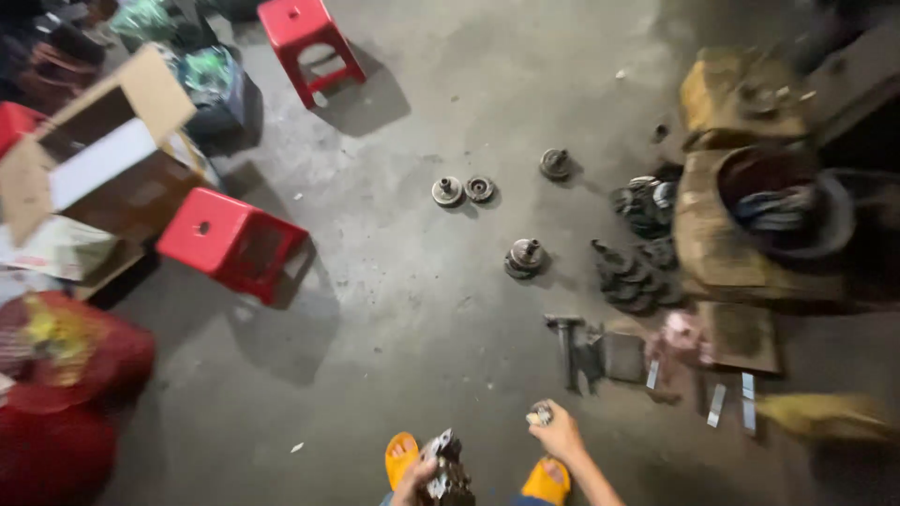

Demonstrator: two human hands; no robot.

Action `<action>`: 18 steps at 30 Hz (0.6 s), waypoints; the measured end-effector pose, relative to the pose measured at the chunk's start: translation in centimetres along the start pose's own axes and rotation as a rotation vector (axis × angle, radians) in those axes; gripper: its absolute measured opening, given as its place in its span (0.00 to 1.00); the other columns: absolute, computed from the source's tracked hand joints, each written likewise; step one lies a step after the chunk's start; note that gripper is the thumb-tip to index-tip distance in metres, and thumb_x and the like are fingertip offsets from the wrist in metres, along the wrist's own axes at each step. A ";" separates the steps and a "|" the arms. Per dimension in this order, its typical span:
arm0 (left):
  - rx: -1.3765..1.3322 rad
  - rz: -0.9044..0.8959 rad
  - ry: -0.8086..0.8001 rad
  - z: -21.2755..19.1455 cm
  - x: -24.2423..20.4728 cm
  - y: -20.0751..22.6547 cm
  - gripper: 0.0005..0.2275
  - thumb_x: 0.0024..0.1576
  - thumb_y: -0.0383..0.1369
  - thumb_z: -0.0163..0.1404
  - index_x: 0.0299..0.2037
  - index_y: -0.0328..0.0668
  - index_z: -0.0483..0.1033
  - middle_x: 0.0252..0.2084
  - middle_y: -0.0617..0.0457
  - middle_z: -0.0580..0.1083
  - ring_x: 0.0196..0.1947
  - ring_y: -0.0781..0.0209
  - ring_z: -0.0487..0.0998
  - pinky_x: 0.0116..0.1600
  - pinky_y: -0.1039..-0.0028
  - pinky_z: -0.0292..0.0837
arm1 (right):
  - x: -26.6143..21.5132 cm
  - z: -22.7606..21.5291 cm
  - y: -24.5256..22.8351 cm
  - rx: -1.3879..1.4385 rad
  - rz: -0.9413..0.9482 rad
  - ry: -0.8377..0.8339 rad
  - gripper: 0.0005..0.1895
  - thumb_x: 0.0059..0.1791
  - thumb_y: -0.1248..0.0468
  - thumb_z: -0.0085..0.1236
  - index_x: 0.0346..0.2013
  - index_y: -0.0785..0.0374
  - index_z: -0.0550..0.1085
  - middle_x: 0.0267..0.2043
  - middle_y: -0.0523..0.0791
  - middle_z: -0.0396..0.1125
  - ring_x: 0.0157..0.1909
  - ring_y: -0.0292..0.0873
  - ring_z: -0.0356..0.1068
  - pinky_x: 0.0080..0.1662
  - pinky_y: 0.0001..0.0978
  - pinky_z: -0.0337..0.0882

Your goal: The person unpacks mechanical parts from a cardboard box and places them on the floor. They then disassemble a cylindrical component, separating the internal parts and arranging them in a line. Finally, the person picks up the parts and walks through the workshop.

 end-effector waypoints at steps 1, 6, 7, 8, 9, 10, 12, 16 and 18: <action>0.027 -0.007 -0.020 -0.8 5.1 2.2 0.24 0.55 0.39 0.55 0.60 0.37 0.68 0.39 0.49 0.76 0.36 0.58 0.78 0.40 0.66 0.77 | 4.2 1.6 -0.1 -0.281 -0.036 -0.050 0.24 0.38 0.65 0.67 0.48 0.64 0.76 0.38 0.53 0.75 0.39 0.49 0.77 0.43 0.40 0.75; 0.126 -0.012 -0.134 -9.0 25.4 6.7 0.26 0.55 0.36 0.57 0.63 0.35 0.66 0.41 0.52 0.74 0.37 0.61 0.78 0.43 0.68 0.78 | 22.8 12.6 -0.2 -0.922 -0.232 -0.279 0.29 0.37 0.62 0.65 0.53 0.58 0.72 0.46 0.55 0.74 0.51 0.59 0.73 0.51 0.51 0.73; 0.141 -0.024 -0.085 -10.9 27.5 6.6 0.27 0.54 0.37 0.57 0.63 0.38 0.66 0.40 0.51 0.74 0.36 0.61 0.78 0.41 0.67 0.78 | 25.4 14.5 0.1 -0.960 -0.293 -0.293 0.29 0.39 0.61 0.65 0.54 0.58 0.72 0.45 0.55 0.73 0.51 0.60 0.72 0.50 0.52 0.73; 0.156 -0.037 -0.036 -12.5 29.3 6.7 0.27 0.53 0.38 0.56 0.64 0.41 0.66 0.38 0.51 0.74 0.35 0.60 0.79 0.39 0.67 0.77 | 27.7 16.3 0.1 -0.997 -0.354 -0.307 0.28 0.40 0.60 0.65 0.55 0.58 0.71 0.45 0.56 0.72 0.50 0.61 0.72 0.50 0.53 0.72; 0.150 -0.039 -0.051 -15.1 31.4 5.0 0.27 0.53 0.38 0.56 0.64 0.41 0.66 0.38 0.51 0.74 0.35 0.60 0.79 0.39 0.67 0.77 | 30.3 17.4 0.7 -1.008 -0.348 -0.297 0.28 0.40 0.60 0.65 0.55 0.58 0.71 0.45 0.56 0.72 0.50 0.61 0.72 0.50 0.53 0.72; 0.101 -0.018 0.001 -17.8 33.1 3.7 0.28 0.51 0.38 0.56 0.63 0.39 0.66 0.39 0.49 0.75 0.37 0.59 0.80 0.41 0.65 0.78 | 32.5 18.4 0.7 -1.043 -0.374 -0.277 0.29 0.40 0.60 0.67 0.54 0.59 0.70 0.45 0.56 0.71 0.50 0.62 0.71 0.50 0.53 0.72; 0.058 -0.003 0.038 -24.5 36.2 -0.6 0.29 0.50 0.38 0.56 0.62 0.37 0.66 0.41 0.47 0.76 0.38 0.58 0.81 0.42 0.63 0.79 | 35.5 19.8 0.8 -1.079 -0.391 -0.242 0.30 0.40 0.59 0.68 0.54 0.60 0.69 0.45 0.56 0.69 0.50 0.62 0.71 0.50 0.54 0.72; -0.016 0.147 -0.027 -41.6 44.4 -11.2 0.34 0.48 0.42 0.55 0.65 0.35 0.65 0.49 0.39 0.77 0.45 0.47 0.80 0.49 0.59 0.77 | 38.1 21.1 -1.4 -1.089 -0.509 -0.172 0.30 0.40 0.61 0.67 0.54 0.63 0.67 0.45 0.57 0.67 0.49 0.62 0.71 0.49 0.54 0.72; -0.011 0.128 -0.008 -47.5 45.2 -18.8 0.35 0.44 0.42 0.53 0.65 0.39 0.65 0.55 0.38 0.77 0.52 0.44 0.81 0.55 0.58 0.77 | 38.1 21.6 -1.1 -1.110 -0.481 -0.191 0.29 0.41 0.61 0.67 0.53 0.63 0.67 0.45 0.58 0.67 0.49 0.63 0.71 0.50 0.54 0.71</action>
Point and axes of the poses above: each hand's wrist, its own x-axis towards the middle knuckle, its own z-axis out of the palm, y = z × x, the point moved 5 cm from there along x, towards the middle knuckle
